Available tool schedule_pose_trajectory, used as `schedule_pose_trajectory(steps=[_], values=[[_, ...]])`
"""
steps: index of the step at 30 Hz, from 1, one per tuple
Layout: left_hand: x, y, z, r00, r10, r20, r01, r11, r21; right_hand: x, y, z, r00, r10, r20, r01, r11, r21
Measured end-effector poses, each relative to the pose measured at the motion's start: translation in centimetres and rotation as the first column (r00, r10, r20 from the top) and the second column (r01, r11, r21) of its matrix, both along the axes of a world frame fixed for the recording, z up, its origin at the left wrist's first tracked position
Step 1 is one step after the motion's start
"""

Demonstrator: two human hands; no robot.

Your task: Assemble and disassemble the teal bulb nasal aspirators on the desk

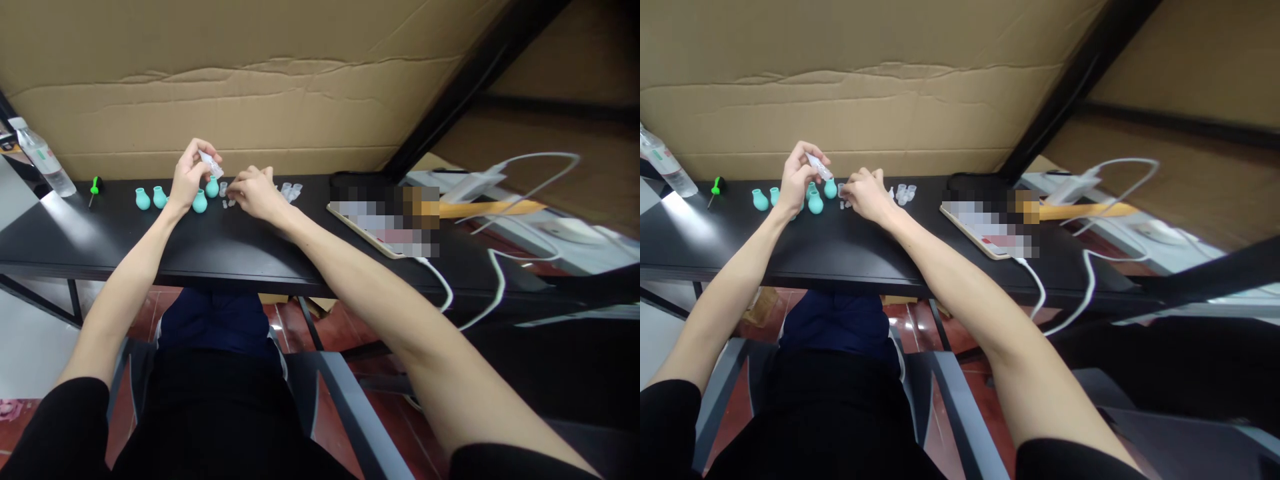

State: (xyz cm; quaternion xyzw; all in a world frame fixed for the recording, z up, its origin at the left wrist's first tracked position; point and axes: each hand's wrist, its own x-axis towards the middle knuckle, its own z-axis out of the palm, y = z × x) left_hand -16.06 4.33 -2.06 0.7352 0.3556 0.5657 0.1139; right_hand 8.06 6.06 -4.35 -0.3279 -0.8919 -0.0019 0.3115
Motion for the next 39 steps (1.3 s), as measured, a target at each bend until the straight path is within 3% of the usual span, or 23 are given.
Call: schedule_pose_trajectory(steps=[2, 4, 7, 13, 25, 39], values=[[0.1, -0.2, 0.0, 1.0, -0.009, 0.003, 0.009, 1.0, -0.016, 0.4, 0.0, 0.7, 0.976, 0.028, -0.215, -0.039, 0.998, -0.046], [0.3, -0.4, -0.1, 1.0, -0.013, 0.0, 0.013, 1.0, -0.015, 0.8, 0.0, 1.2, 0.895, 0.081, -0.439, -0.131, 0.988, -0.085], [0.8, -0.8, -0.4, 0.999, -0.016, -0.049, 0.017, 1.0, 0.009, 0.9, -0.4, 1.5, 0.786, 0.153, -0.599, -0.261, 0.96, -0.098], [1.5, -2.1, -0.3, 0.983, 0.002, -0.183, 0.018, 0.994, 0.105, 0.6, -1.4, 1.9, 0.792, 0.152, -0.592, -0.265, 0.958, -0.11], [1.7, -2.8, 0.0, 0.963, 0.024, -0.267, -0.003, 0.997, 0.079, 0.6, -1.8, 2.3, 0.805, 0.133, -0.578, -0.213, 0.974, -0.073], [2.4, -4.1, 0.6, 0.951, 0.065, -0.303, -0.033, 0.993, 0.11, 1.2, -0.6, 1.7, 0.762, 0.13, -0.634, -0.341, 0.913, -0.223]])
